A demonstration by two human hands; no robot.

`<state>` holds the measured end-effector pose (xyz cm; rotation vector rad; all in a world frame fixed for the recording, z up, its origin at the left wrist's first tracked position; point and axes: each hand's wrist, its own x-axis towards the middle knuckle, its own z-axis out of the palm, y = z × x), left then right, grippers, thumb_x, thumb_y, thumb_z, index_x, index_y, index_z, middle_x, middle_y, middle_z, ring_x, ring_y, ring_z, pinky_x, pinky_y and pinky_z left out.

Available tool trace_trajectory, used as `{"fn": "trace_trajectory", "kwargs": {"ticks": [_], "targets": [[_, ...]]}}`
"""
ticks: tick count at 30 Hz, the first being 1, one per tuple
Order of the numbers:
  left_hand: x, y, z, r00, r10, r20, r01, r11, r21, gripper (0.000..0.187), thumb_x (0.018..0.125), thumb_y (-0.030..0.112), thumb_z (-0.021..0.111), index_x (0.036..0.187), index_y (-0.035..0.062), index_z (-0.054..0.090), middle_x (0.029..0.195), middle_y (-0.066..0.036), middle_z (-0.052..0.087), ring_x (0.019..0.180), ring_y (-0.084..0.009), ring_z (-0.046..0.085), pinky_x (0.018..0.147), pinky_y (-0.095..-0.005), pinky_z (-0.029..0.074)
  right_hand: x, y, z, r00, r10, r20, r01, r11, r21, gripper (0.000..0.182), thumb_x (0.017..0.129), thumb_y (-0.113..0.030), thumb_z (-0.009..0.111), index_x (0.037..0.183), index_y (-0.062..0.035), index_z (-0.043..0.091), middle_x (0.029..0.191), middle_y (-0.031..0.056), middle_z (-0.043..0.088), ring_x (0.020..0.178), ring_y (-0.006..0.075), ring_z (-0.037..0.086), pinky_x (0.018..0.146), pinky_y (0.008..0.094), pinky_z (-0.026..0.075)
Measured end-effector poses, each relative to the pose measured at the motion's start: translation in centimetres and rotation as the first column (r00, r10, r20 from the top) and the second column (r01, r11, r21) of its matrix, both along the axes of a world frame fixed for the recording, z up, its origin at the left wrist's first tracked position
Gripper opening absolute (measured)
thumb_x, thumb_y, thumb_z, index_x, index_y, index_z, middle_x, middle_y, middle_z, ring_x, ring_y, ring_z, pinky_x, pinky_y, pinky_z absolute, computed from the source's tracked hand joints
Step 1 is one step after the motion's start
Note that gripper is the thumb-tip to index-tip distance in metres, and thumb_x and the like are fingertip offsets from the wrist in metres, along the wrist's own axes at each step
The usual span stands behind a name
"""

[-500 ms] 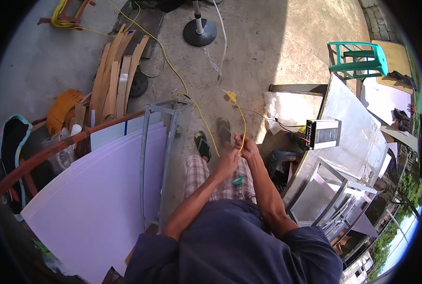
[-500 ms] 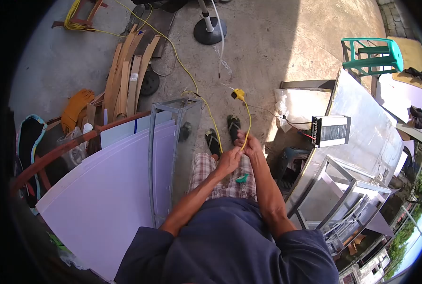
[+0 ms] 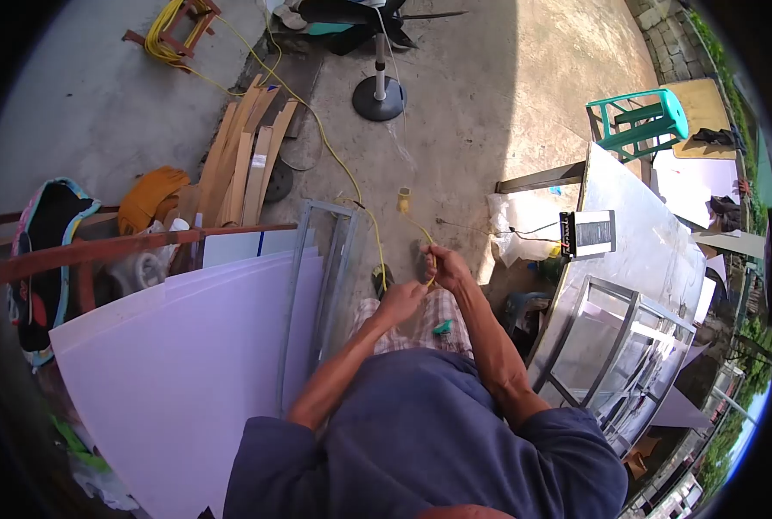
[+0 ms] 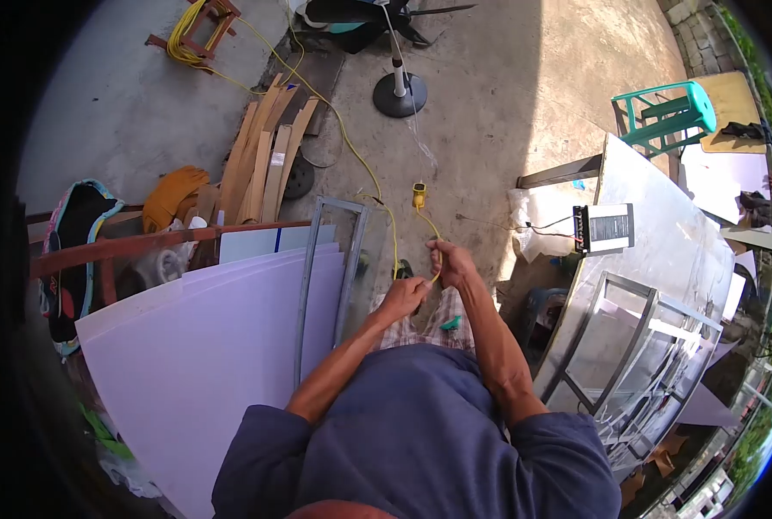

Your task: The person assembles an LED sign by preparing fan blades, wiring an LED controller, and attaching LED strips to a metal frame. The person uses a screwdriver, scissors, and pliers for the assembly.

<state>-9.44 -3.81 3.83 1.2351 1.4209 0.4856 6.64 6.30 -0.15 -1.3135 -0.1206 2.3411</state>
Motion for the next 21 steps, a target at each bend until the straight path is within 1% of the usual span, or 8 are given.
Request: {"fn": "trace_trajectory", "kwargs": {"ticks": [3,8,10,12,14,16,18,21], "targets": [[-1.4,0.7,0.6,0.977,0.211,-0.031,-0.205,0.969,0.135,0.027,0.091,0.024,0.061,0.103,-0.0003,0.063,0.086,-0.021,0.068,0.079,-0.0377,0.067,0.073,-0.0445,0.052,-1.4,0.6,0.6,0.997,0.073,0.038,-0.076,0.994,0.085,0.025,0.101,-0.022,0.046,0.102,-0.0014,0.061,0.064,0.004,0.055,0.05,0.0168,0.048,0.051,0.0334,0.04],[-5.2,9.4,0.3,0.882,0.444,-0.158,-0.383,0.871,0.309,0.039,0.084,0.013,0.069,0.117,-0.0031,0.054,0.112,-0.021,0.061,0.096,-0.0357,0.064,0.084,-0.0421,0.051,-3.8,3.0,1.4,0.945,0.257,0.204,-0.305,0.915,0.264,0.028,0.102,-0.023,0.045,0.101,-0.0004,0.063,0.062,0.0048,0.058,0.049,0.0152,0.052,0.049,0.0291,0.04],[-7.0,15.0,-0.5,0.821,0.543,-0.174,-0.409,0.773,0.485,0.048,0.082,0.014,0.07,0.122,-0.0046,0.051,0.116,-0.023,0.059,0.105,-0.0369,0.06,0.088,-0.0432,0.049,-4.3,5.0,1.2,0.91,0.318,0.265,-0.391,0.87,0.3,0.029,0.101,-0.024,0.047,0.1,-0.0011,0.064,0.062,0.0048,0.06,0.049,0.0139,0.053,0.049,0.0274,0.04],[-8.3,21.9,-0.6,0.836,0.524,-0.164,-0.423,0.805,0.416,0.064,0.08,0.018,0.074,0.131,-0.007,0.045,0.125,-0.026,0.056,0.114,-0.0395,0.056,0.096,-0.0446,0.045,-4.2,7.0,1.0,0.868,0.372,0.328,-0.479,0.798,0.364,0.029,0.101,-0.025,0.048,0.099,-0.0016,0.065,0.062,0.0046,0.061,0.049,0.0132,0.053,0.049,0.0266,0.04],[-9.1,28.8,-2.8,0.82,0.525,-0.228,-0.327,0.757,0.566,0.08,0.077,0.023,0.077,0.14,-0.0087,0.037,0.136,-0.029,0.049,0.123,-0.0419,0.05,0.105,-0.0446,0.04,-4.1,9.7,1.7,0.821,0.423,0.384,-0.563,0.712,0.42,0.03,0.1,-0.026,0.049,0.098,-0.0018,0.066,0.062,0.0046,0.062,0.05,0.0132,0.054,0.05,0.0266,0.041],[-9.2,36.0,-2.0,0.789,0.528,-0.313,-0.309,0.783,0.54,0.088,0.077,0.027,0.077,0.144,-0.0098,0.032,0.143,-0.03,0.043,0.129,-0.0439,0.045,0.111,-0.0444,0.035,-4.0,12.7,2.8,0.768,0.473,0.431,-0.636,0.642,0.428,0.03,0.099,-0.027,0.051,0.098,-0.0016,0.068,0.063,0.0051,0.063,0.051,0.0131,0.055,0.051,0.0266,0.042],[-8.7,42.5,-0.5,0.798,0.516,-0.311,-0.272,0.769,0.579,0.088,0.079,0.03,0.076,0.145,-0.0082,0.031,0.144,-0.029,0.041,0.132,-0.0432,0.042,0.11,-0.0441,0.035,-3.8,14.6,2.3,0.752,0.511,0.416,-0.649,0.681,0.338,0.031,0.098,-0.028,0.051,0.098,-0.0011,0.068,0.063,0.0056,0.063,0.052,0.0131,0.055,0.052,0.0264,0.043],[-7.9,50.6,-1.6,0.785,0.571,-0.242,-0.364,0.74,0.566,0.086,0.079,0.033,0.076,0.144,-0.0054,0.034,0.14,-0.028,0.047,0.127,-0.0406,0.049,0.106,-0.0445,0.04,-2.6,17.4,2.4,0.778,0.513,0.363,-0.618,0.727,0.297,0.031,0.097,-0.027,0.052,0.096,-0.0003,0.069,0.063,0.0066,0.063,0.056,0.0132,0.056,0.054,0.0267,0.044]]}}
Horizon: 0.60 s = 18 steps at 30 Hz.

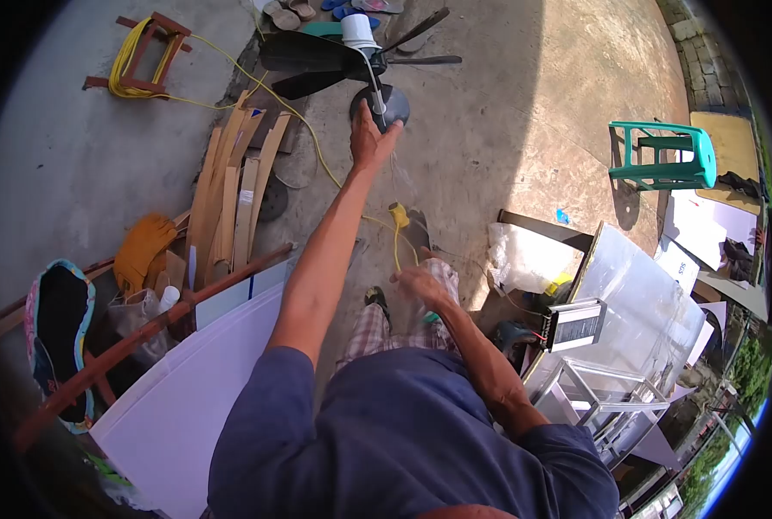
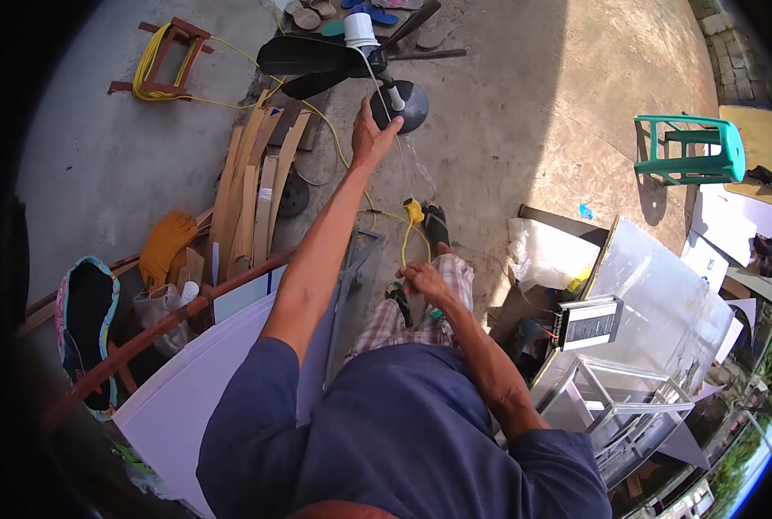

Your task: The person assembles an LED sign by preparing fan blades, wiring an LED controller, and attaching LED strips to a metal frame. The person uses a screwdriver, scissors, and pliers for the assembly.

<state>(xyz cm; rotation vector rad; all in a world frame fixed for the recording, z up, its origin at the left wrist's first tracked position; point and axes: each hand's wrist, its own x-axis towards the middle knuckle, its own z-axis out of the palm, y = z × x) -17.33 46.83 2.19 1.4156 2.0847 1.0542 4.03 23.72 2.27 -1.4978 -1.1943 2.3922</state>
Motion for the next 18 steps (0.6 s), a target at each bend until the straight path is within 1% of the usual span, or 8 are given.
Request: {"fn": "trace_trajectory", "kwargs": {"ticks": [3,4,7,10,13,14,16,18], "targets": [[-0.1,4.3,-1.2,0.987,-0.069,0.148,0.085,0.991,-0.104,0.082,0.08,0.033,0.076,0.144,-0.0004,0.038,0.129,-0.02,0.06,0.119,-0.0335,0.058,0.103,-0.0392,0.043,0.4,3.7,0.1,0.999,0.042,0.005,-0.042,0.999,-0.002,0.031,0.097,-0.026,0.052,0.096,-0.0001,0.069,0.063,0.0068,0.063,0.057,0.013,0.057,0.055,0.0274,0.044],[0.3,4.9,-1.7,0.918,-0.108,0.382,0.077,0.992,0.095,0.053,0.09,0.028,0.068,0.132,0.0005,0.053,0.104,-0.013,0.071,0.098,-0.024,0.067,0.089,-0.033,0.05,0.7,4.7,0.1,0.998,0.064,0.013,-0.064,0.998,0.004,0.032,0.097,-0.027,0.052,0.096,-0.0001,0.069,0.063,0.0069,0.063,0.058,0.0129,0.057,0.055,0.0278,0.044],[0.2,3.8,-1.0,0.931,-0.014,0.365,0.06,0.992,-0.114,0.029,0.098,0.022,0.057,0.113,-0.0006,0.065,0.077,-0.007,0.068,0.074,-0.016,0.067,0.07,-0.0283,0.05,1.6,6.3,-1.6,1.0,0.025,0.001,-0.025,0.999,0.022,0.034,0.097,-0.028,0.05,0.096,0.0002,0.069,0.064,0.0071,0.064,0.059,0.014,0.058,0.055,0.0285,0.045],[0.9,0.5,1.0,0.897,0.057,0.438,-0.029,0.997,-0.07,0.03,0.102,0.024,0.052,0.099,-0.001,0.069,0.062,-0.003,0.059,0.059,-0.0117,0.059,0.059,-0.0276,0.045,2.2,9.2,-1.2,0.995,0.06,0.082,-0.07,0.989,0.13,0.034,0.096,-0.028,0.05,0.096,0.0007,0.069,0.065,0.0086,0.064,0.061,0.0159,0.06,0.057,0.0301,0.046],[0.1,-1.3,2.4,0.926,0.067,0.372,-0.02,0.992,-0.127,0.031,0.103,0.024,0.05,0.098,-0.0002,0.069,0.06,-0.002,0.054,0.055,-0.0095,0.053,0.055,-0.0267,0.043,2.0,13.0,-2.4,0.979,0.077,0.189,-0.106,0.983,0.149,0.035,0.095,-0.028,0.051,0.095,0.0025,0.068,0.067,0.015,0.066,0.065,0.027,0.066,0.061,0.037,0.05],[0.3,-2.1,2.9,0.925,0.075,0.372,-0.022,0.989,-0.144,0.031,0.103,0.024,0.05,0.098,0.0001,0.069,0.06,-0.001,0.053,0.055,-0.0092,0.051,0.054,-0.0267,0.042,2.3,13.1,-6.7,0.967,0.07,0.244,-0.128,0.965,0.23,0.035,0.094,-0.028,0.051,0.095,0.0037,0.067,0.073,0.0208,0.066,0.071,0.0349,0.066,0.065,0.043,0.051],[0.0,-1.7,3.8,0.928,0.076,0.365,-0.025,0.99,-0.142,0.031,0.103,0.025,0.05,0.097,0.0008,0.07,0.059,0.0,0.052,0.054,-0.0085,0.049,0.053,-0.0265,0.041,1.9,15.3,-11.6,0.927,0.016,0.375,-0.184,0.891,0.414,0.035,0.093,-0.028,0.05,0.09,0.0043,0.064,0.078,0.0243,0.066,0.076,0.0408,0.066,0.07,0.0489,0.051],[-0.5,-1.8,3.8,0.961,0.09,0.262,-0.058,0.99,-0.127,0.031,0.102,0.026,0.05,0.095,0.0022,0.069,0.066,-0.007,0.061,0.06,-0.017,0.057,0.058,-0.0329,0.045,1.3,18.0,-14.4,0.893,-0.012,0.45,-0.267,0.791,0.55,0.033,0.092,-0.026,0.05,0.087,0.0046,0.062,0.078,0.0251,0.066,0.075,0.0403,0.067,0.07,0.0493,0.051]]}}
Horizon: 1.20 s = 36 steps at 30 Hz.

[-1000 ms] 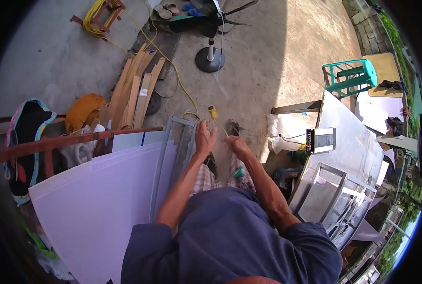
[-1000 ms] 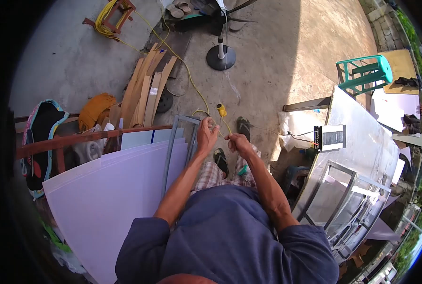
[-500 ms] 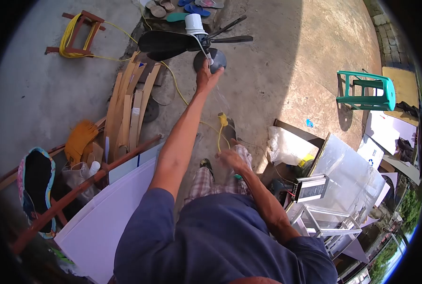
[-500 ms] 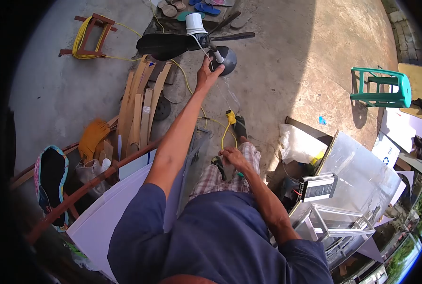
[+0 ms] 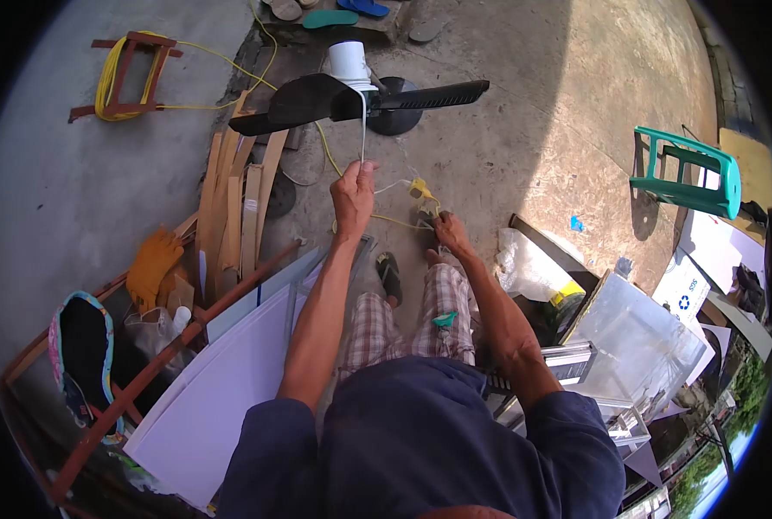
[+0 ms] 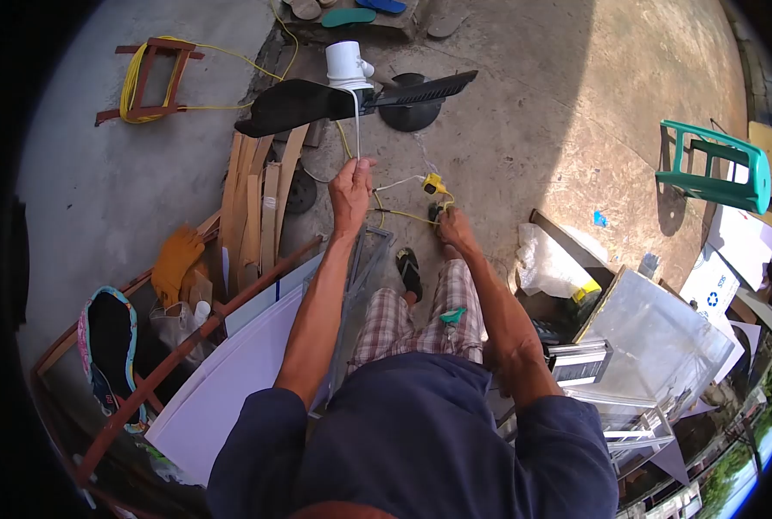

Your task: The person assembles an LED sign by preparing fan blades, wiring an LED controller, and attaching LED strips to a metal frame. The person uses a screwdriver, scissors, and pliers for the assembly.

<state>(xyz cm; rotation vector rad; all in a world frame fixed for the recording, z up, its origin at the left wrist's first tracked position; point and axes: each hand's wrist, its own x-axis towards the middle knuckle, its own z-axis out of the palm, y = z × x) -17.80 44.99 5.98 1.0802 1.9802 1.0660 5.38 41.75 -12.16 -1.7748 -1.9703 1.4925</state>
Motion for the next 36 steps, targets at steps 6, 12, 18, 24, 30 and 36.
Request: {"fn": "trace_trajectory", "kwargs": {"ticks": [6,12,18,24,30,36], "targets": [[-0.4,1.5,2.2,0.995,0.061,-0.076,-0.057,0.997,0.052,0.033,0.102,0.028,0.052,0.094,0.0004,0.069,0.058,0.001,0.046,0.055,-0.0073,0.043,0.051,-0.0265,0.037,-4.6,10.9,-1.2,1.0,0.01,-0.005,-0.01,0.996,-0.087,0.039,0.09,-0.023,0.054,0.115,0.0071,0.057,0.081,0.0289,0.066,0.079,0.042,0.068,0.075,0.0468,0.054],[-0.6,3.1,3.1,0.987,0.104,-0.126,-0.108,0.994,-0.021,0.034,0.101,0.027,0.052,0.09,0.0007,0.069,0.066,-0.006,0.058,0.06,-0.0126,0.051,0.058,-0.0305,0.042,-9.0,16.1,-3.4,0.997,0.071,0.016,-0.072,0.95,0.305,0.041,0.086,-0.017,0.054,0.117,0.0097,0.056,0.094,0.0338,0.065,0.094,0.0428,0.064,0.084,0.049,0.052],[-1.2,3.2,2.1,0.995,0.078,-0.069,-0.083,0.994,-0.074,0.033,0.1,0.025,0.052,0.088,0.0001,0.069,0.058,-0.003,0.05,0.056,-0.011,0.045,0.053,-0.0305,0.039,-11.9,17.8,-4.6,0.984,0.017,-0.18,0.033,0.962,0.273,0.046,0.085,-0.024,0.06,0.119,0.0069,0.058,0.102,0.0297,0.066,0.101,0.0429,0.062,0.09,0.0476,0.05],[-1.3,2.9,3.2,0.994,0.031,-0.102,-0.04,0.996,-0.083,0.034,0.101,0.026,0.052,0.087,-0.0003,0.069,0.056,0.0,0.044,0.054,-0.0084,0.041,0.05,-0.0282,0.033,-13.3,17.5,-0.5,0.908,-0.142,-0.394,0.254,0.935,0.249,0.036,0.085,-0.024,0.063,0.115,-0.0038,0.065,0.103,0.0205,0.07,0.099,0.0366,0.067,0.087,0.043,0.052],[-1.7,3.9,6.2,0.999,-0.006,-0.032,0.002,0.991,-0.137,0.033,0.1,0.026,0.054,0.089,-0.0009,0.07,0.056,0.001,0.044,0.053,-0.0072,0.04,0.049,-0.0272,0.032,-13.7,18.3,-0.5,0.876,-0.153,-0.458,0.194,0.98,0.043,0.029,0.084,-0.02,0.064,0.107,-0.0035,0.069,0.095,0.0174,0.072,0.093,0.0323,0.07,0.084,0.0399,0.054],[-0.4,4.7,10.8,0.998,-0.058,-0.008,0.056,0.987,-0.148,0.031,0.1,0.024,0.055,0.092,-0.0013,0.07,0.057,0.005,0.04,0.052,-0.0041,0.034,0.046,-0.0247,0.027,-14.4,18.3,-3.8,0.89,-0.216,-0.402,0.305,0.937,0.172,0.042,0.084,-0.026,0.068,0.12,-0.0045,0.063,0.108,0.0177,0.07,0.097,0.03,0.069,0.085,0.0396,0.053]]}}
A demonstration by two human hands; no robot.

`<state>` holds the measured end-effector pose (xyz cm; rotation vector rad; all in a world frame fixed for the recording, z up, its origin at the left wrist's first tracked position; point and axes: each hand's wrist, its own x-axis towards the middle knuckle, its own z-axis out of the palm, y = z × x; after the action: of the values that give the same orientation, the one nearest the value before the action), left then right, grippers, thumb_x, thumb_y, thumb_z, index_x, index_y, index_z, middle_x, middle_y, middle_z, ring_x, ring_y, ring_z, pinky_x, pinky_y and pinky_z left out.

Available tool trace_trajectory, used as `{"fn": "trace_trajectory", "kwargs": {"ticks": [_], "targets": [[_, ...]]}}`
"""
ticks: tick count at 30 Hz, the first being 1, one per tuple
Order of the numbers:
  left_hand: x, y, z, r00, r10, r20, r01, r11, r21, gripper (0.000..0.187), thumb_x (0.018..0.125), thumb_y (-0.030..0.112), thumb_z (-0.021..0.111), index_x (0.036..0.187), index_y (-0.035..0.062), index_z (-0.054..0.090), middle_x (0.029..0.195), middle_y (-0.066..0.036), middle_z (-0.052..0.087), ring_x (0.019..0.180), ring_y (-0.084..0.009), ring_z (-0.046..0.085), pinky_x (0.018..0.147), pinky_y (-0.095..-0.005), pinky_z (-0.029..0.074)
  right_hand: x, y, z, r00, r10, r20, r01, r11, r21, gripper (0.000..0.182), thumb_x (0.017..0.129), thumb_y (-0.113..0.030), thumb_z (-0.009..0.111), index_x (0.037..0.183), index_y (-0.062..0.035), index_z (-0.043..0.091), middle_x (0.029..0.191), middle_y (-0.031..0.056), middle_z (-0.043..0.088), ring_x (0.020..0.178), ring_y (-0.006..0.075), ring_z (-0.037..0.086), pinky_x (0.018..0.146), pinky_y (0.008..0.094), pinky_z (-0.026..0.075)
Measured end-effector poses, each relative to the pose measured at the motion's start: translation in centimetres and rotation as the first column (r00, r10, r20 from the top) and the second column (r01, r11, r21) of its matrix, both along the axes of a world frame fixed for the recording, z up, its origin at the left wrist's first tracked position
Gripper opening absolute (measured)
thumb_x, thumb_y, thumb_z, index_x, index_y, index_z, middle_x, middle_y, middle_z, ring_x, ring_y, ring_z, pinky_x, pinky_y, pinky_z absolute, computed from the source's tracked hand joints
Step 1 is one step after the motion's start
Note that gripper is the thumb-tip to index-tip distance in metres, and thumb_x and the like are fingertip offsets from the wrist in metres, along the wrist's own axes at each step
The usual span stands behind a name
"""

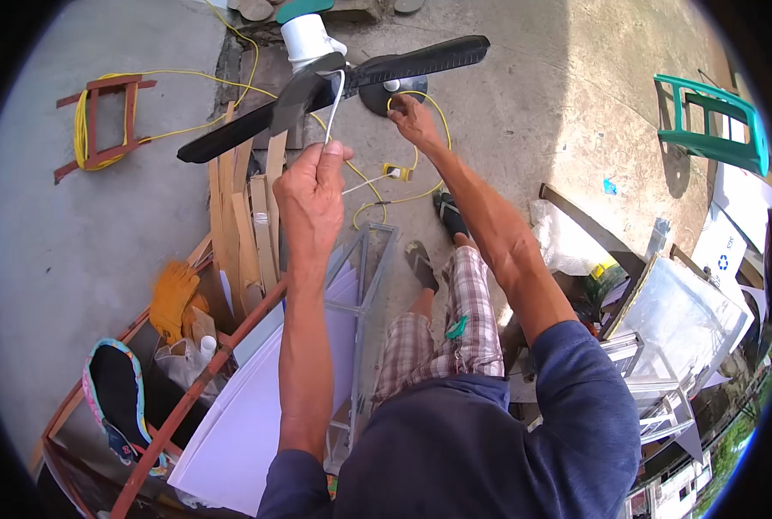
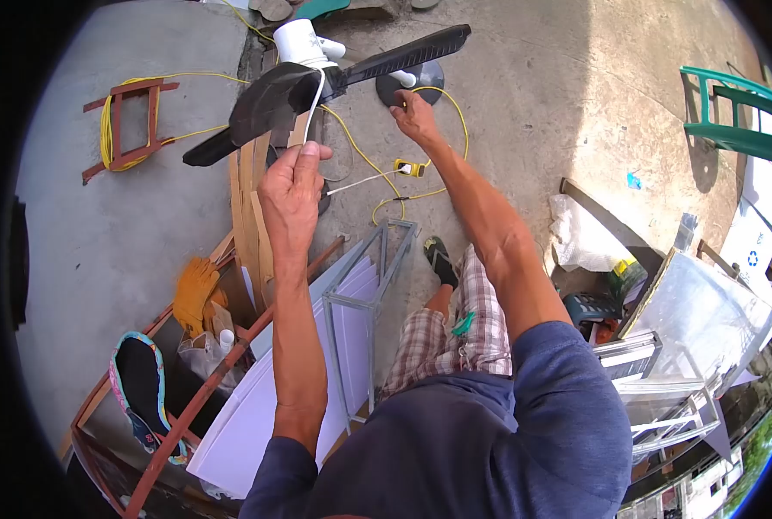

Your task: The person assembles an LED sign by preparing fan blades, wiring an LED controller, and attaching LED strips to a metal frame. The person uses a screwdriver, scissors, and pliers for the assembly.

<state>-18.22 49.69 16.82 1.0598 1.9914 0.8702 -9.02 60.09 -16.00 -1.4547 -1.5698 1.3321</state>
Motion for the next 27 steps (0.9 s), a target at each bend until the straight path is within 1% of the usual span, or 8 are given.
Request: {"fn": "trace_trajectory", "kwargs": {"ticks": [5,8,11,13,15,18,22,27], "targets": [[0.7,0.0,2.3,0.995,-0.022,-0.095,0.023,1.0,0.006,0.03,0.101,0.022,0.055,0.089,-0.0019,0.069,0.051,-0.001,0.04,0.049,-0.0071,0.037,0.046,-0.0297,0.031,-2.7,4.1,0.5,0.999,-0.024,-0.034,0.021,0.997,-0.068,0.048,0.082,-0.031,0.069,0.119,-0.0019,0.061,0.109,0.0194,0.067,0.102,0.0365,0.064,0.089,0.0414,0.051],[0.6,-0.2,3.1,0.979,-0.065,-0.196,0.076,0.996,0.045,0.027,0.1,0.02,0.056,0.087,-0.001,0.068,0.051,-0.009,0.048,0.043,-0.017,0.046,0.046,-0.0353,0.036,-3.3,5.9,-0.6,0.99,0.101,-0.097,-0.081,0.978,0.194,0.034,0.092,-0.022,0.06,0.119,-0.0008,0.058,0.113,0.0142,0.067,0.105,0.0264,0.064,0.091,0.0377,0.051],[1.0,0.1,5.8,0.93,-0.112,-0.351,0.153,0.984,0.093,0.025,0.099,0.018,0.056,0.085,-0.0006,0.065,0.054,-0.014,0.053,0.045,-0.0268,0.052,0.047,-0.0388,0.039,-3.3,5.5,-6.5,0.919,0.112,-0.377,-0.008,0.964,0.266,0.031,0.094,-0.016,0.06,0.122,-0.0025,0.057,0.114,0.011,0.064,0.104,0.0201,0.062,0.094,0.0352,0.049],[1.1,0.5,8.1,0.881,-0.134,-0.454,0.196,0.976,0.093,0.024,0.099,0.017,0.057,0.084,-0.0006,0.063,0.056,-0.016,0.055,0.046,-0.031,0.054,0.048,-0.0404,0.04,-2.0,2.6,1.0,0.775,0.025,-0.631,0.093,0.984,0.153,0.038,0.091,-0.023,0.068,0.121,-0.0022,0.06,0.113,0.0133,0.065,0.1,0.0217,0.063,0.091,0.034,0.049],[0.3,1.1,10.0,0.826,-0.155,-0.543,0.225,0.972,0.066,0.023,0.099,0.016,0.057,0.083,-0.0006,0.062,0.057,-0.016,0.056,0.047,-0.0328,0.054,0.049,-0.0412,0.041,-2.7,3.5,1.5,0.969,-0.041,-0.242,0.08,0.985,0.153,0.045,0.09,-0.014,0.066,0.13,-0.0022,0.052,0.117,0.0127,0.062,0.107,0.02,0.061,0.093,0.0354,0.049],[-0.6,2.1,10.7,0.8,-0.092,-0.594,0.209,0.969,0.133,0.024,0.099,0.017,0.057,0.082,-0.0004,0.061,0.057,-0.016,0.054,0.047,-0.0322,0.052,0.048,-0.0416,0.039,-1.7,4.2,7.5,0.977,-0.033,-0.212,0.011,0.995,-0.102,0.041,0.091,-0.018,0.062,0.127,-0.0005,0.054,0.111,0.0151,0.067,0.106,0.0227,0.064,0.091,0.0327,0.05],[-2.0,3.3,9.0,0.826,-0.016,-0.564,0.135,0.976,0.169,0.027,0.1,0.019,0.056,0.082,-0.0004,0.062,0.061,-0.015,0.058,0.05,-0.0289,0.052,0.049,-0.0384,0.04,-2.3,2.9,7.7,0.498,-0.667,-0.553,-0.073,0.604,-0.794,0.034,0.093,-0.021,0.061,0.119,0.0003,0.059,0.109,0.0147,0.068,0.104,0.0208,0.064,0.09,0.0334,0.052],[-3.2,3.8,3.1,0.832,0.12,-0.541,0.061,0.951,0.304,0.027,0.101,0.018,0.053,0.085,-0.0006,0.063,0.067,-0.015,0.063,0.054,-0.0309,0.058,0.053,-0.0397,0.044,-2.1,-0.6,8.1,0.046,-0.787,-0.615,-0.223,0.592,-0.774,0.026,0.09,-0.017,0.067,0.112,-0.0051,0.062,0.103,0.0136,0.069,0.095,0.0222,0.068,0.083,0.0388,0.058]]}}
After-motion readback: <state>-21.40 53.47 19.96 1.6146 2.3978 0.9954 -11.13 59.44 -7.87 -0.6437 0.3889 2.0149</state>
